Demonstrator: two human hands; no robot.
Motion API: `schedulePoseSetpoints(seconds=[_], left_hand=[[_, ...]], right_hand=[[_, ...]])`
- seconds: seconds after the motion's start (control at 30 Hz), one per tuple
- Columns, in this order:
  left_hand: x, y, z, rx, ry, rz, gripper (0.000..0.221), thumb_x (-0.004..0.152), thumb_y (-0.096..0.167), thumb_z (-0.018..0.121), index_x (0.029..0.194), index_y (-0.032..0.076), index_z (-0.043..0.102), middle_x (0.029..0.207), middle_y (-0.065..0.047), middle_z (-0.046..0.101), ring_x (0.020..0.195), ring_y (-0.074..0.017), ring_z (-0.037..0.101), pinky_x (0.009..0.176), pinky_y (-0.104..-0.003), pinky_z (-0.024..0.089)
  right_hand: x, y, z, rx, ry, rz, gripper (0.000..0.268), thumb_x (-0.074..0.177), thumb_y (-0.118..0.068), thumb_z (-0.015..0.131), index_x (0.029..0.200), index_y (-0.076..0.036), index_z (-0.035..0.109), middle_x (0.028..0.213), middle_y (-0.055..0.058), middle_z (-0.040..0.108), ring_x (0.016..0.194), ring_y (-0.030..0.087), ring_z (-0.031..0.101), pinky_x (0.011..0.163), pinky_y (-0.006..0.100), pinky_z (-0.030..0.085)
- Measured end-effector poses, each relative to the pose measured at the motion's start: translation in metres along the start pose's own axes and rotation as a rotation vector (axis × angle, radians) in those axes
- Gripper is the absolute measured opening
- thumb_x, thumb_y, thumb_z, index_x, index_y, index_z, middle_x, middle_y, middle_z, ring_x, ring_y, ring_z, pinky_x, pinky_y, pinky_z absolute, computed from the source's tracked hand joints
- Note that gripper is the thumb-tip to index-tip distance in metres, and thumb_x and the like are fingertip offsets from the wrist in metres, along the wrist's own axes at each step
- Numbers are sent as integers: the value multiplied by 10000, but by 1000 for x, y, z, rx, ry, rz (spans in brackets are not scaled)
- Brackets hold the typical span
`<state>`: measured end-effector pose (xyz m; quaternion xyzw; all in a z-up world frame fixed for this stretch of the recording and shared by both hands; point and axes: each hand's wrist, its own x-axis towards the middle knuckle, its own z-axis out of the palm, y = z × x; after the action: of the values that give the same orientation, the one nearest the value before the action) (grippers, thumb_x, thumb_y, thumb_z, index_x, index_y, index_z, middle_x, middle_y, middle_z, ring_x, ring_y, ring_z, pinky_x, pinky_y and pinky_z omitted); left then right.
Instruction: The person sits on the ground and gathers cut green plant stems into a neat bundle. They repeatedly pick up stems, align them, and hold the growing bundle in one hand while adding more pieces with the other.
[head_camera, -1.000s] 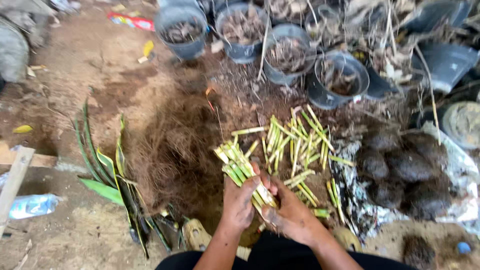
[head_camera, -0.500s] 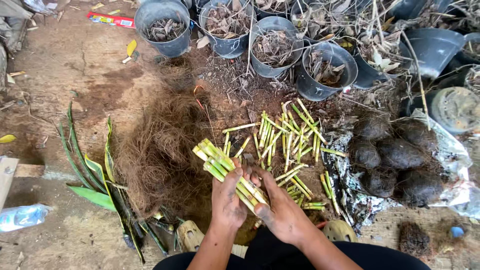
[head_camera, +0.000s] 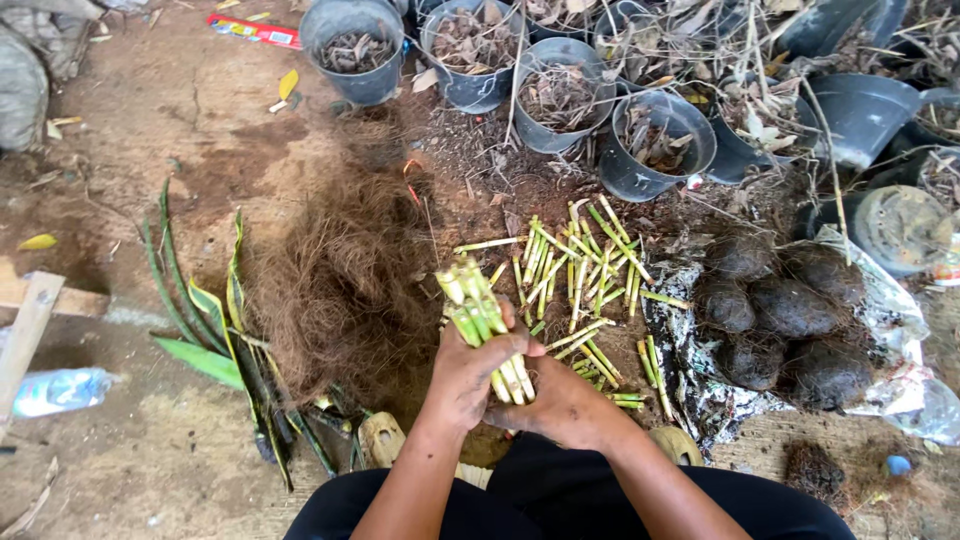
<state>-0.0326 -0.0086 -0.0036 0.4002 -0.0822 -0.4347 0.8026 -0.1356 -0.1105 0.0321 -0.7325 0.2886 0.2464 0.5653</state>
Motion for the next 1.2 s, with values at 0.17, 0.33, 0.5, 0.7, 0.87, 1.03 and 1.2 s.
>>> schedulePoseSetpoints(seconds=[0.17,0.33,0.5,0.7,0.87,1.03,1.2], left_hand=[[2,-2,-4,1,-57,1,305,808,40,795,1057,11,622,823,-112,663,746,-218,696,736,-388,617],[7,0,-8,-72,-87,-74,394,763,114,858,1073,47,623,813,-53,639,726,-178,670,894,-441,620],[9,0,-7,-18,-135,-29,399,803,145,878,1087,41,617,830,-57,626,747,-191,662,981,-443,610],[10,1,-6,-44,-27,-44,390,758,172,854,1039,53,610,826,-54,643,796,-200,703,771,-393,589],[5,0,-4,-122,-102,-5,326,871,172,831,1066,40,605,782,-64,622,731,-208,650,855,-387,619],[4,4,-4,-119,-48,-46,319,863,211,816,1036,49,603,767,-66,635,716,-219,676,702,-384,585],[4,2,-3,-132,-25,-27,303,859,240,796,1009,58,605,769,-80,655,708,-224,708,721,-409,632]], right_hand=[[1,6,1,-19,28,-80,1088,692,-434,865,1521,-4,306,1484,249,508,1409,307,506,1209,421,335],[5,19,-2,11,5,-233,1136,753,-492,841,1531,89,250,1577,331,323,1514,371,316,1236,458,236],[12,30,0,-18,16,-254,1173,776,-543,833,1529,118,224,1547,373,314,1479,403,324,1199,481,292],[24,49,1,217,-41,-268,1227,696,-711,727,1474,123,273,1272,268,642,1074,327,760,963,420,614],[27,68,-1,299,-137,-425,1280,712,-813,675,1477,130,272,1195,244,647,1026,265,691,875,400,601],[31,70,4,421,-222,-489,1318,752,-894,545,1506,129,194,957,262,705,843,265,752,826,399,647],[26,66,-1,370,-150,-481,1327,742,-944,436,1491,133,235,1027,250,688,782,260,756,801,403,651]])
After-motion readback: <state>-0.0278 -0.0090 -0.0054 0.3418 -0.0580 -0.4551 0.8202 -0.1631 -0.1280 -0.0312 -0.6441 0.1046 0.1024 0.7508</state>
